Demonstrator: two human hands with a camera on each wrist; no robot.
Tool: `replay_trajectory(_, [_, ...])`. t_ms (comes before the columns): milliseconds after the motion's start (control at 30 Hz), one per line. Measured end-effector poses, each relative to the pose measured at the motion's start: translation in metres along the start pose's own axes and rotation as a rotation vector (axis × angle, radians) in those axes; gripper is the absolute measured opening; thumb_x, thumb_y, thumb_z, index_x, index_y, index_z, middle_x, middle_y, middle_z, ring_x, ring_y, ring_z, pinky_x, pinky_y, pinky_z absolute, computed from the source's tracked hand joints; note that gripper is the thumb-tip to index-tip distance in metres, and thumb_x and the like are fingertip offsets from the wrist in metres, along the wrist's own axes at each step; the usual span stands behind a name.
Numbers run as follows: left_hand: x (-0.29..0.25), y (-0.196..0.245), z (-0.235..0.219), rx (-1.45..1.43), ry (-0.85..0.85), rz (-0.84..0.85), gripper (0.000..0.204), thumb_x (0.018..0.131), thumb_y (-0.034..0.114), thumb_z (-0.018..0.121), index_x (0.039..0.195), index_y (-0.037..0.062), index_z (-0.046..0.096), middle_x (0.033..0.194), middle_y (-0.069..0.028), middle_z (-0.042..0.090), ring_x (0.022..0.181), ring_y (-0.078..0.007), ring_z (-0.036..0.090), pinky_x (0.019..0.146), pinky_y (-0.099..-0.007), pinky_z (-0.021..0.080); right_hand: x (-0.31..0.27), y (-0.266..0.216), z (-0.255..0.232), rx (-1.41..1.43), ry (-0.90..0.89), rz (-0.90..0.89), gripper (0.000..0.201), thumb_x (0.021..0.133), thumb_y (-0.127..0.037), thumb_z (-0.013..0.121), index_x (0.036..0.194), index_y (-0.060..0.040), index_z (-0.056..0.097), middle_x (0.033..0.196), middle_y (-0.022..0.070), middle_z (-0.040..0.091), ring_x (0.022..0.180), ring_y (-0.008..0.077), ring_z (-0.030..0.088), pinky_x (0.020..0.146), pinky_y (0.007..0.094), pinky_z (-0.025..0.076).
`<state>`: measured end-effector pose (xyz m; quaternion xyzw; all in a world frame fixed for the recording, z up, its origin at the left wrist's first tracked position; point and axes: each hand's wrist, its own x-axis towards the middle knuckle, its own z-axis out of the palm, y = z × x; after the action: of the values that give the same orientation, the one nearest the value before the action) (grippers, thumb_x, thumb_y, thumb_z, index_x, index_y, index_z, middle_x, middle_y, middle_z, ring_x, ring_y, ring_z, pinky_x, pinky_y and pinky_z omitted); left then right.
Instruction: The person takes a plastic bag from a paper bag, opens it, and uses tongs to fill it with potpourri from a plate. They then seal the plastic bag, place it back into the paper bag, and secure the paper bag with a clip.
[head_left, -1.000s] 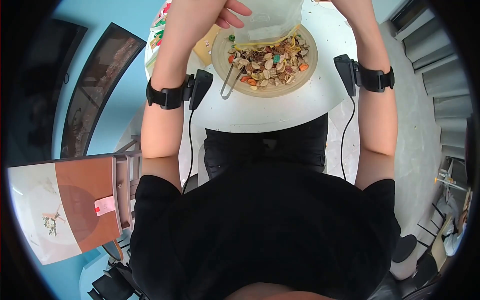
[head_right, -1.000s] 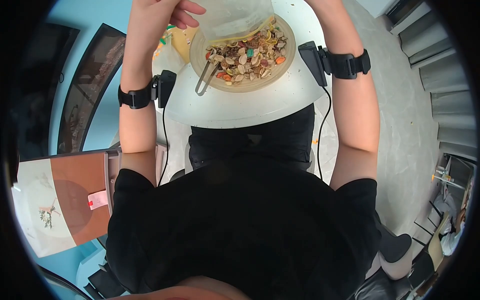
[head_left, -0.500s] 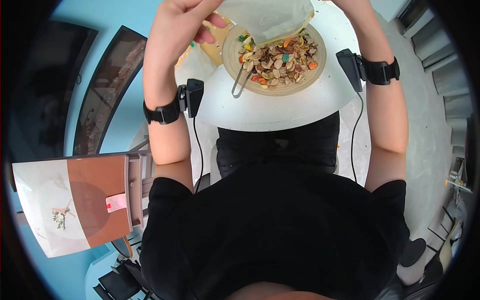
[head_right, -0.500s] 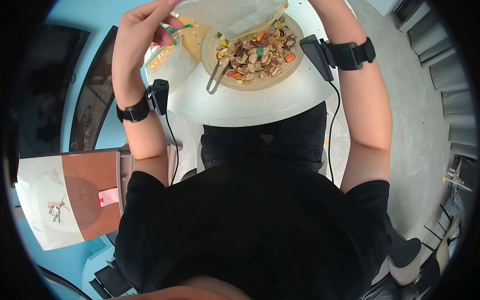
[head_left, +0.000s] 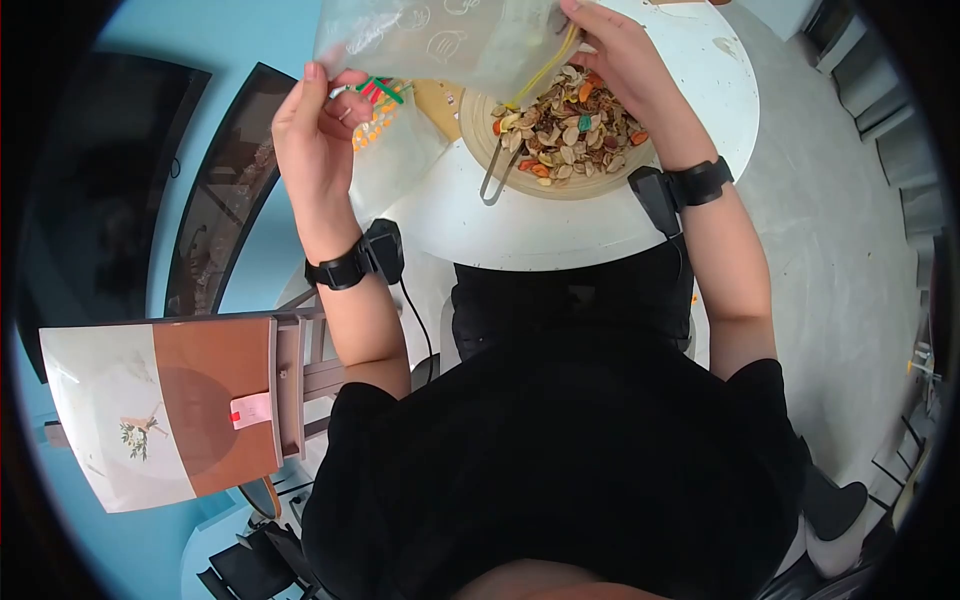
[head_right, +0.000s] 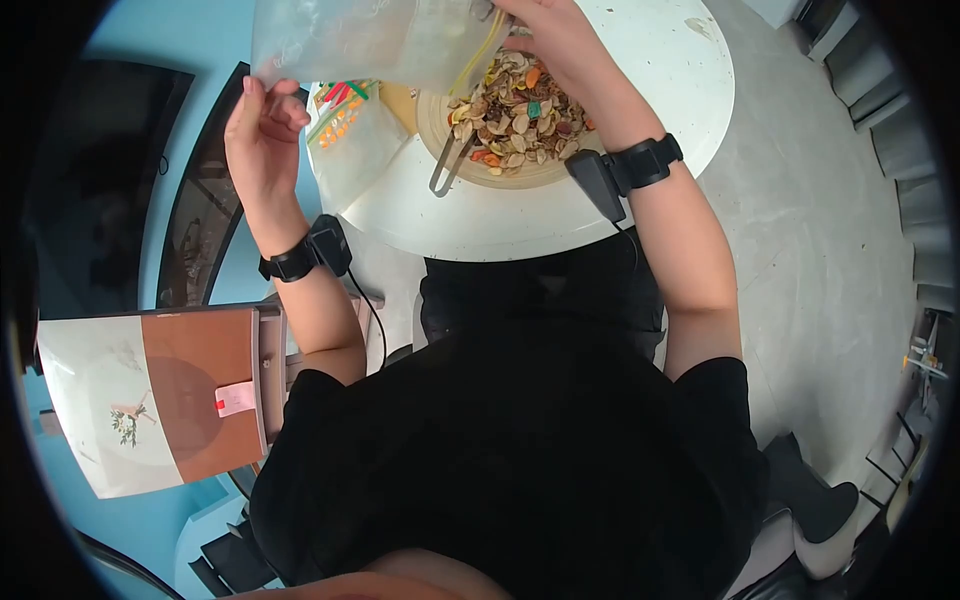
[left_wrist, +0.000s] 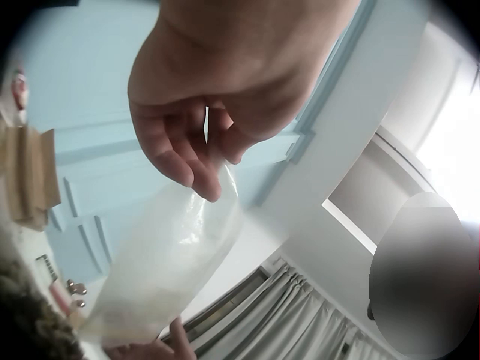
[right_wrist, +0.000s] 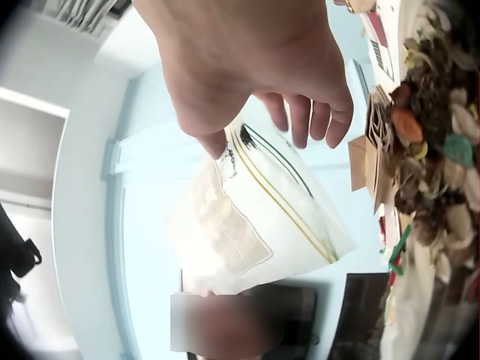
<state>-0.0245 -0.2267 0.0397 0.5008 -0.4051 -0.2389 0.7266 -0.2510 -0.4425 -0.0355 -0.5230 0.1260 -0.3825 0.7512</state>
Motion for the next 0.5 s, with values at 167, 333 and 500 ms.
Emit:
replay_trajectory(167, [-0.023, -0.009, -0.028, 0.244, 0.094, -0.008, 0.042, 0.107, 0.029, 0.057, 0.109, -0.0106, 0.071, 0.064, -0.0101, 0.066, 0.057, -0.0147, 0.059, 0.059, -0.0264, 0.044, 0.005, -0.009, 0.014, -0.069, 0.108, -0.195, 0.021, 0.107, -0.021, 0.058, 0.115, -0.0049, 0.067, 0.095, -0.0006, 0.069, 0.084, 0.0091, 0.063, 0.075, 0.0243, 0.050])
replay_trajectory(333, [-0.052, -0.021, -0.051, 0.247, 0.041, -0.057, 0.053, 0.107, 0.040, 0.055, 0.116, -0.0096, 0.069, 0.078, -0.0094, 0.070, 0.066, -0.0152, 0.064, 0.069, -0.0285, 0.050, -0.009, -0.018, 0.020, -0.262, 0.145, -0.292, 0.026, 0.106, -0.025, 0.059, 0.114, -0.0029, 0.069, 0.084, 0.0019, 0.070, 0.069, 0.0103, 0.061, 0.064, 0.0264, 0.049])
replay_trajectory(500, [-0.065, -0.016, -0.012, 0.040, 0.013, -0.044, 0.043, 0.105, 0.035, 0.061, 0.124, -0.0036, 0.068, 0.098, -0.0059, 0.073, 0.079, -0.0083, 0.065, 0.071, -0.0233, 0.049, -0.033, -0.027, 0.048, -0.467, 0.037, -0.185, 0.021, 0.104, -0.027, 0.064, 0.103, -0.0068, 0.068, 0.060, -0.0075, 0.056, 0.050, 0.0009, 0.047, 0.048, 0.0206, 0.034])
